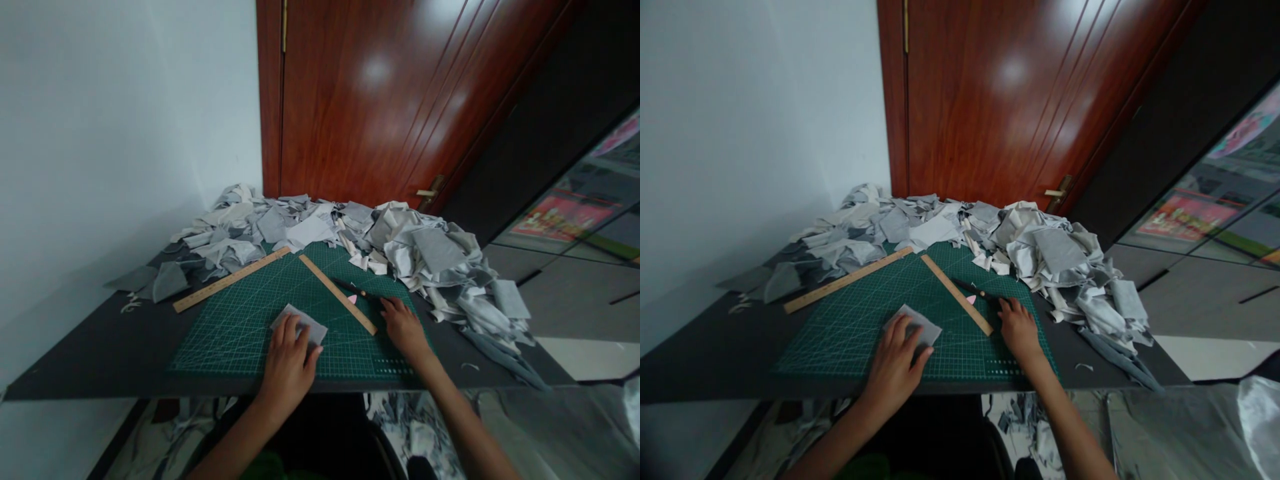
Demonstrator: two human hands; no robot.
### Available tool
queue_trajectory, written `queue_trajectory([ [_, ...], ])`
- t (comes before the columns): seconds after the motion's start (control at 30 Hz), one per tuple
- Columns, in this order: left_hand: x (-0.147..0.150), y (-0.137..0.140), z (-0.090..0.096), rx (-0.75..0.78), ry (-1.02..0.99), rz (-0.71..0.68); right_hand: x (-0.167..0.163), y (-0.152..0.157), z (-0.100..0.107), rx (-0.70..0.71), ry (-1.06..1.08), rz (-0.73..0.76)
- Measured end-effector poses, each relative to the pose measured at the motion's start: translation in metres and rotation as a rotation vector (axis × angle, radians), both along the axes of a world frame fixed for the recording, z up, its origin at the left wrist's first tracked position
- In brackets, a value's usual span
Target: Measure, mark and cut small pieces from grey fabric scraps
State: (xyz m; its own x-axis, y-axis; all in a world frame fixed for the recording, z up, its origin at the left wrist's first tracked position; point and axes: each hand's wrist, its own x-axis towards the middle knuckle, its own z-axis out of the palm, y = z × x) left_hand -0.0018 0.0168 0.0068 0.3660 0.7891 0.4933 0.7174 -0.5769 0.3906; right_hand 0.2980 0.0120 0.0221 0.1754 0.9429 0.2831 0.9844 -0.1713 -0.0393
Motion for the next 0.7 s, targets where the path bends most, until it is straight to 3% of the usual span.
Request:
queue_trajectory([
  [0.17, -0.003, 0.005, 0.007, -0.109, 0.031, -0.178, 0.004, -0.040, -0.013, -0.011, -0.026, -0.133],
  [0.27, -0.009, 0.010, 0.009, -0.138, 0.043, -0.322, 0.001, -0.062, -0.011, -0.080, -0.063, -0.172],
  [0.37, -0.014, 0.015, 0.008, -0.146, 0.034, -0.374, -0.006, -0.082, -0.006, -0.120, -0.099, -0.176],
  [0.5, -0.013, 0.017, 0.007, -0.119, 0.002, -0.333, -0.018, -0.105, -0.008, -0.119, -0.121, -0.236],
  [0.7, -0.008, 0.007, 0.013, -0.053, 0.113, -0.105, -0.026, -0.125, -0.006, -0.214, -0.016, -0.288],
])
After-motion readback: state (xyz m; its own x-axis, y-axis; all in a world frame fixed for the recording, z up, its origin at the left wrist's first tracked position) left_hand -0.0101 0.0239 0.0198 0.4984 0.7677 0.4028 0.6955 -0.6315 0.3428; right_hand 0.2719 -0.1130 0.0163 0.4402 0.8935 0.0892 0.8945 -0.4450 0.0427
